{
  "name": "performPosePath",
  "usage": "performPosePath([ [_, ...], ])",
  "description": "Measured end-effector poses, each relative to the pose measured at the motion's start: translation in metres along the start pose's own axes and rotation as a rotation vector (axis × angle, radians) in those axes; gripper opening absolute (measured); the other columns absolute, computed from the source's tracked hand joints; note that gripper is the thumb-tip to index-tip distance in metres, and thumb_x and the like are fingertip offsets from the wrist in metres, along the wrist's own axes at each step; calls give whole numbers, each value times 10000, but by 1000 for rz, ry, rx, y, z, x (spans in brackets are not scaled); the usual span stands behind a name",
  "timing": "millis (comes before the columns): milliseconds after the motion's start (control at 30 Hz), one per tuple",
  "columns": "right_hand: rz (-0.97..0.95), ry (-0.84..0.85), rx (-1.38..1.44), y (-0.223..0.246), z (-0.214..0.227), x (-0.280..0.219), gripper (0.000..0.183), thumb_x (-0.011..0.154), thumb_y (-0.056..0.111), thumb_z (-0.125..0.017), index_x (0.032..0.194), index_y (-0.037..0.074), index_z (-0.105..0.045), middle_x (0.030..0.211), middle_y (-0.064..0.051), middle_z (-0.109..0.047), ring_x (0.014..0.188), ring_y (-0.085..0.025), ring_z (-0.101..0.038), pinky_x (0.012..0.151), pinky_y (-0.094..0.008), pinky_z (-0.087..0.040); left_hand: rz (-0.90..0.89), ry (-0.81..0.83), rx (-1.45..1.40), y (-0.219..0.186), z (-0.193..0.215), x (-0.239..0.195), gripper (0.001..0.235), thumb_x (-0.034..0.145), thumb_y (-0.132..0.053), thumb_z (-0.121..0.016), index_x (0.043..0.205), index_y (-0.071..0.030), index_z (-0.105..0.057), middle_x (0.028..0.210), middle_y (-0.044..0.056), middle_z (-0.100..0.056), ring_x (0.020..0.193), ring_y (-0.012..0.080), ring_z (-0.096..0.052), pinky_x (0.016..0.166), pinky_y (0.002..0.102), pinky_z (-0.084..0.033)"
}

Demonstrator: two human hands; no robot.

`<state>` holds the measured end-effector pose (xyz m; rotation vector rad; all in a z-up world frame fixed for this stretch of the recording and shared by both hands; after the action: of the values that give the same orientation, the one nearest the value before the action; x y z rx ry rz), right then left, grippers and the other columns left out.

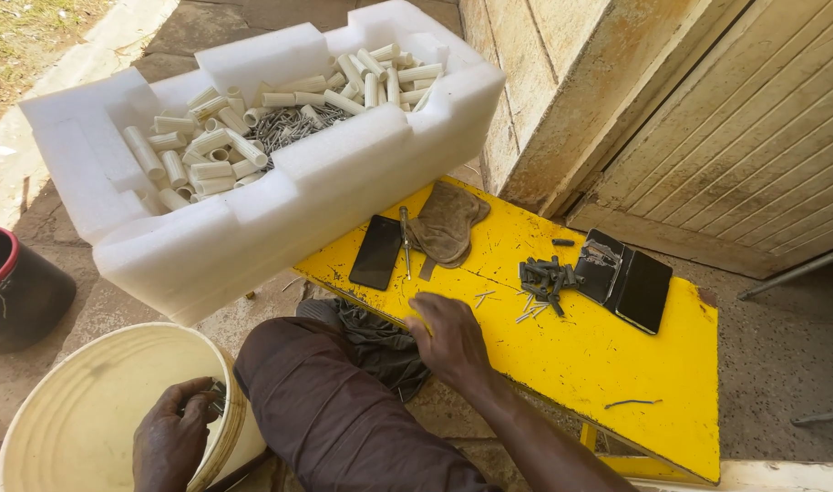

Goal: The person sits on a step outside a building and sorts small black plastic cylinders from a yellow bench into a white bucket. They pick up black plastic tubes, insert metal pins into them, and place finished pieces on the bench.

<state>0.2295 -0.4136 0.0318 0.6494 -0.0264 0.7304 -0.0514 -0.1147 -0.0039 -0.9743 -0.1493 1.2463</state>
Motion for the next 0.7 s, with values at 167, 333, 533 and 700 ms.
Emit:
performPosePath([
  [167,62,186,-206,-50,19,-67,874,1054,667,-423,1643,29,-326,1746,-153,-270,1622,-335,-220,1328,-518,-158,6,41,-51,-5,-9,-4,330,1034,-170,-625,1298,-123,-817,1129,56,-849,964,237,-792,875,420,-616],
  [333,-124,18,-155,-85,77,-47,655,1029,552,-504,1486,85,-545,1585,-129,-500,1471,-311,-432,1187,-518,-345,-46,17,-58,21,-34,19,312,1039,-179,-641,1277,-137,-839,1082,52,-851,903,238,-796,893,377,-580],
  [533,-265,-250,-270,-148,137,-17,641,1007,540,-563,1479,106,-575,1571,-150,-501,1429,-362,-477,1126,-576,-413,-33,-19,-98,37,-36,26,265,1047,-164,-681,1245,-122,-851,1065,53,-842,854,258,-792,825,391,-603],
  [700,-345,117,-315,-172,113,-5,977,941,788,-401,1678,166,-246,1780,-89,-108,1649,-324,-83,1353,-546,-122,-18,-41,-83,46,-38,29,266,1059,-181,-680,1249,-123,-856,1042,66,-847,840,255,-790,830,388,-614],
])
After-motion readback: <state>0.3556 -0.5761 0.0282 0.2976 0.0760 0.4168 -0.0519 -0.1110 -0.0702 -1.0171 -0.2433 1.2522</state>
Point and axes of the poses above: each hand's wrist, its own x-axis towards the middle knuckle, its own z-axis out of the back of the hand, y = z × x, the point moved 3 cm from there along x, towards the middle knuckle
